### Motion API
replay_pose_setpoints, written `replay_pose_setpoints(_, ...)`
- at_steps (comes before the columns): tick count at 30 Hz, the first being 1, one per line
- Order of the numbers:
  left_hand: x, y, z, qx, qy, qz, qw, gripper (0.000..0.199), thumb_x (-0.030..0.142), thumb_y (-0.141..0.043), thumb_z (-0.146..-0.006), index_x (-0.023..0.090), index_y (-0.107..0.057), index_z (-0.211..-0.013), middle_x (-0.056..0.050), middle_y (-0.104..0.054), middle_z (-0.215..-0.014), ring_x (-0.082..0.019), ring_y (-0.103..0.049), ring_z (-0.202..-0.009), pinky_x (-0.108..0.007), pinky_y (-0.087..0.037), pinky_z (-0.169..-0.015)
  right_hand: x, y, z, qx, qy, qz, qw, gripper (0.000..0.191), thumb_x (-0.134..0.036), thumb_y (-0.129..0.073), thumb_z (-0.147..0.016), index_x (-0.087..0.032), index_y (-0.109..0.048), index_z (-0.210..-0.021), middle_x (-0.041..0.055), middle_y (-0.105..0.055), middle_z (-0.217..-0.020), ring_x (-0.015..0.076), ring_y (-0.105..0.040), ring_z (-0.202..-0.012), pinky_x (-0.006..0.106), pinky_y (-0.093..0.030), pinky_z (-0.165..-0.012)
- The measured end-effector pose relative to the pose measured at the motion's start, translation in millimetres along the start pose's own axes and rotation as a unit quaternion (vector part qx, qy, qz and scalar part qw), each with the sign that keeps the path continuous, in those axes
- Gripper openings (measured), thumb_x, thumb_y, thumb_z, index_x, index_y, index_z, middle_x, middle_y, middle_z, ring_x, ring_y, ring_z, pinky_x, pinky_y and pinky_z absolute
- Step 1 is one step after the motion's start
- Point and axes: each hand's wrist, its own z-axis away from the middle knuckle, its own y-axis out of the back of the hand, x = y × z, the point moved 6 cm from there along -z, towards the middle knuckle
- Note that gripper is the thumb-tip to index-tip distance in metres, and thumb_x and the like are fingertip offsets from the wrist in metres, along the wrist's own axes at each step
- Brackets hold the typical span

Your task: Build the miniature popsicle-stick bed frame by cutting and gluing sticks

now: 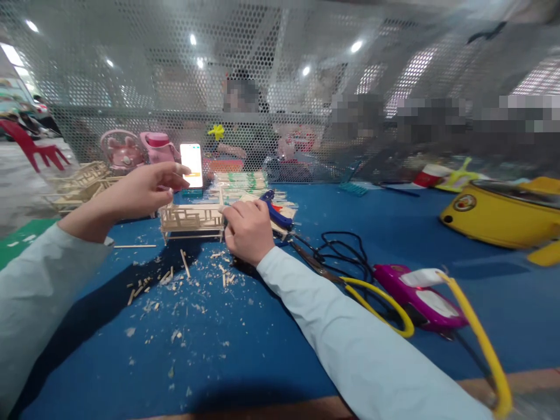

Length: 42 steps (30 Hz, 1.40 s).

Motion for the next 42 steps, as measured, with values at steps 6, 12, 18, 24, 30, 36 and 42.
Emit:
replay_pose_setpoints(6, -8, 4.7, 54, 0.272, 0.039, 0.076, 0.958, 0.027, 0.018, -0.042, -0.079, 0.019, -0.045, -0.105, -0.005, -0.057, -0.092, -0.010, -0.053, -0.073, -0.021, -0.044, -0.062, 2, 3, -1, 0.003, -0.007, 0.001, 1.000, 0.013, -0.021, -0.048, -0.074, -0.016, -0.060, -0.077, 0.0046, -0.056, -0.073, 0.0178, -0.045, -0.074, 0.031, -0.026, -0.071)
replay_pose_setpoints(12, 30, -56.0, 103, 0.070, -0.030, 0.091, 0.993, 0.021, 0.029, -0.034, -0.086, 0.019, -0.049, -0.096, -0.003, -0.059, -0.079, -0.012, -0.053, -0.069, -0.024, -0.044, -0.065, -8, -10, -8, -0.048, 0.018, 0.047, 0.998, 0.021, -0.026, -0.045, -0.082, -0.017, -0.064, -0.080, 0.0036, -0.056, -0.069, 0.0155, -0.043, -0.070, 0.030, -0.022, -0.067)
replay_pose_setpoints(18, 78, -97.1, 127, -0.171, -0.174, 0.057, 0.968, 0.031, 0.038, -0.035, -0.086, 0.021, -0.050, -0.106, -0.005, -0.065, -0.089, -0.015, -0.060, -0.078, -0.023, -0.044, -0.068, -8, -16, -10, -0.040, 0.021, 0.068, 0.997, 0.020, -0.023, -0.046, -0.082, -0.017, -0.063, -0.075, 0.0037, -0.057, -0.068, 0.0155, -0.044, -0.069, 0.030, -0.021, -0.066)
replay_pose_setpoints(24, 64, -98.9, 122, -0.129, -0.099, 0.112, 0.980, 0.028, 0.036, -0.036, -0.086, 0.020, -0.052, -0.103, -0.004, -0.064, -0.087, -0.014, -0.058, -0.075, -0.023, -0.043, -0.069, -7, -18, -8, -0.026, 0.029, 0.049, 0.998, 0.020, -0.019, -0.045, -0.083, -0.015, -0.059, -0.070, 0.0044, -0.059, -0.067, 0.0158, -0.047, -0.069, 0.031, -0.026, -0.067)
replay_pose_setpoints(30, 27, -88.4, 114, 0.086, 0.086, 0.250, 0.960, 0.029, 0.037, -0.037, -0.086, 0.016, -0.048, -0.102, -0.002, -0.054, -0.076, -0.011, -0.048, -0.063, -0.023, -0.040, -0.061, -30, 15, 1, 0.058, 0.052, -0.107, 0.991, 0.013, -0.018, -0.048, -0.082, -0.013, -0.061, -0.084, 0.0096, -0.063, -0.085, 0.0172, -0.053, -0.081, 0.031, -0.040, -0.073)
replay_pose_setpoints(36, 10, -87.4, 109, 0.089, 0.119, 0.203, 0.968, 0.037, 0.040, -0.033, -0.087, 0.015, -0.044, -0.062, 0.003, -0.043, -0.057, -0.009, -0.038, -0.055, -0.022, -0.030, -0.053, -68, 25, 15, -0.007, 0.099, -0.287, 0.953, 0.013, -0.014, -0.048, -0.082, -0.017, -0.060, -0.086, 0.0064, -0.065, -0.079, 0.0138, -0.058, -0.077, 0.026, -0.048, -0.070)
replay_pose_setpoints(42, 10, -86.5, 106, 0.065, 0.109, 0.210, 0.969, 0.037, 0.041, -0.033, -0.087, 0.016, -0.043, -0.061, 0.003, -0.043, -0.057, -0.009, -0.039, -0.055, -0.022, -0.030, -0.054, -53, 23, 10, -0.061, -0.019, -0.360, 0.931, 0.034, -0.019, -0.056, -0.076, -0.020, -0.049, -0.109, 0.0016, -0.065, -0.082, 0.0117, -0.061, -0.074, 0.025, -0.049, -0.072)
